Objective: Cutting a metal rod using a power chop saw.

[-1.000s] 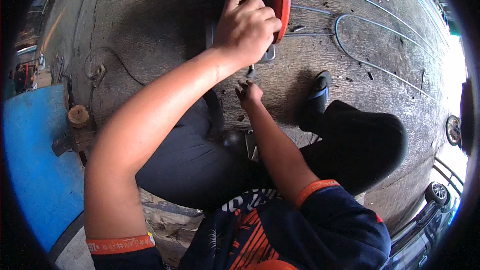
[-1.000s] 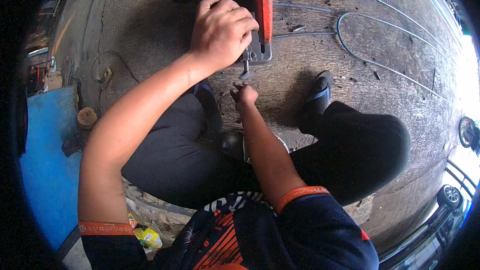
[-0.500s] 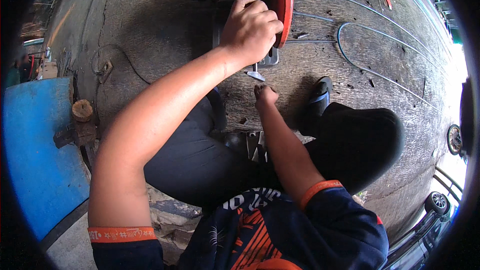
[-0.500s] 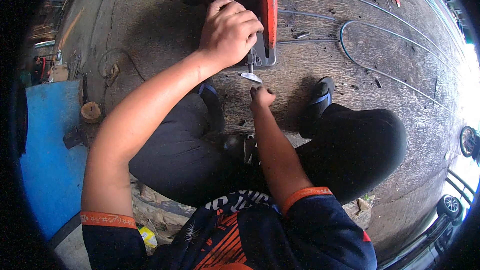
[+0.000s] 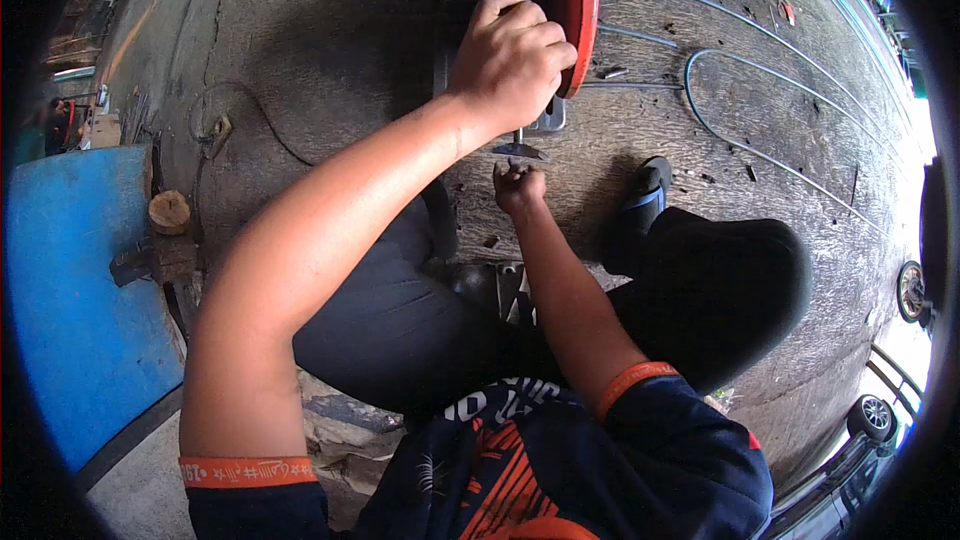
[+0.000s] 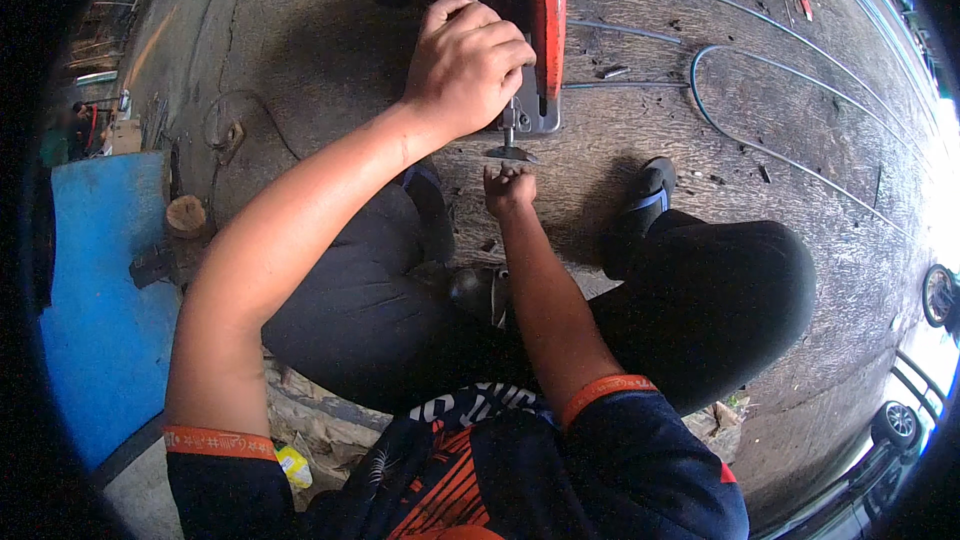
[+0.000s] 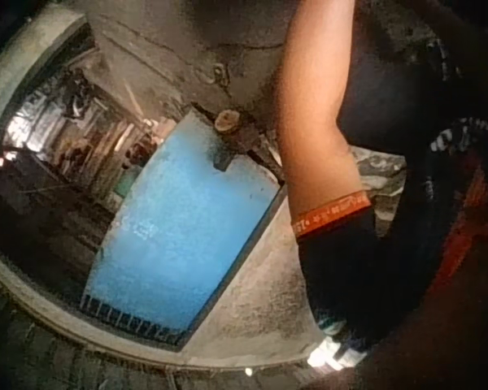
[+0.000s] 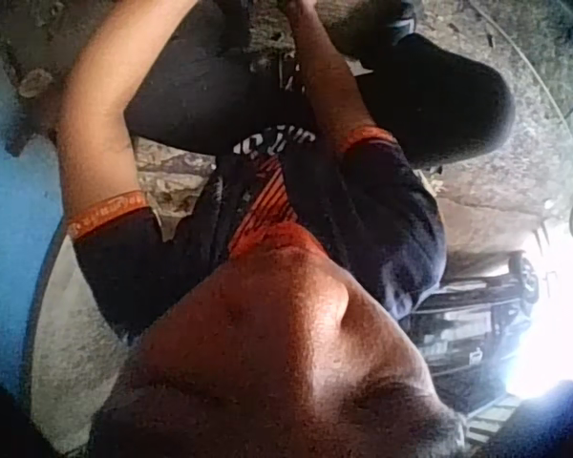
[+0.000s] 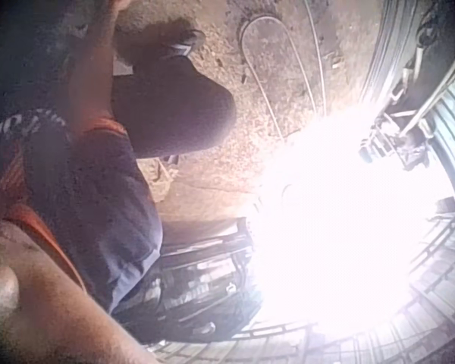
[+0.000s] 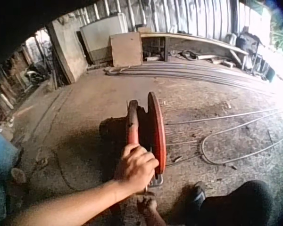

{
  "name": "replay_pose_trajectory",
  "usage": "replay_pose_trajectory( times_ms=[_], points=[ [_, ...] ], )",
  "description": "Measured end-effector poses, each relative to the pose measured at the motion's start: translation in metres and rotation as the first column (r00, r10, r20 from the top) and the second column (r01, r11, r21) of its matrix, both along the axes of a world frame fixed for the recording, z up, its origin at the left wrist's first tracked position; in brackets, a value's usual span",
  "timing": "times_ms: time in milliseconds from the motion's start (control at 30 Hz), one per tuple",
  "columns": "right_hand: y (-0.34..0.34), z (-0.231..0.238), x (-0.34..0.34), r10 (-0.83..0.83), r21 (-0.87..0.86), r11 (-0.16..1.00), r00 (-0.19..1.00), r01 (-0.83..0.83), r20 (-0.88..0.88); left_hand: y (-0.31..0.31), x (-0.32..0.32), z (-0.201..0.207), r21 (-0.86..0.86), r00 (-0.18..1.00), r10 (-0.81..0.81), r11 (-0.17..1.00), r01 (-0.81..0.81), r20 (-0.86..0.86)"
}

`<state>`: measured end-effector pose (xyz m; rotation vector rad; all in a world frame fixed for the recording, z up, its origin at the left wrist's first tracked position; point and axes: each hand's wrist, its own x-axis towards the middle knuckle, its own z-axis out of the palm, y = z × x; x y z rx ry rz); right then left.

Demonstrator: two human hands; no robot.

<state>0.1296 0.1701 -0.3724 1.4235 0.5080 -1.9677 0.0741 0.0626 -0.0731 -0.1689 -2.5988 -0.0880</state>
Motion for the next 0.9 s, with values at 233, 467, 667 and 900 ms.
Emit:
replay_pose_trajectory(
  times_ms=[233,467,667,900],
  points=[
    [0.000,0.053,0.022,0.766,0.895,0.445,0.524,-0.016,-0.372,-0.003,0.006,0.001,-0.024,0.999,0.029,0.999,-0.028,0.029],
    [0.009,0.067,0.012,0.998,0.955,-0.058,0.032,0.289,0.051,0.000,0.004,0.002,-0.029,0.999,0.035,0.999,-0.034,0.022],
    [0.009,0.045,0.015,0.987,0.974,0.154,0.017,0.165,-0.159,-0.001,0.006,0.001,-0.035,0.999,0.035,0.999,-0.033,0.032],
    [-0.010,0.030,0.001,0.216,0.352,0.923,0.965,-0.153,-0.148,-0.001,0.002,-0.002,-0.013,1.000,0.024,1.000,-0.023,0.013]
  ],
)
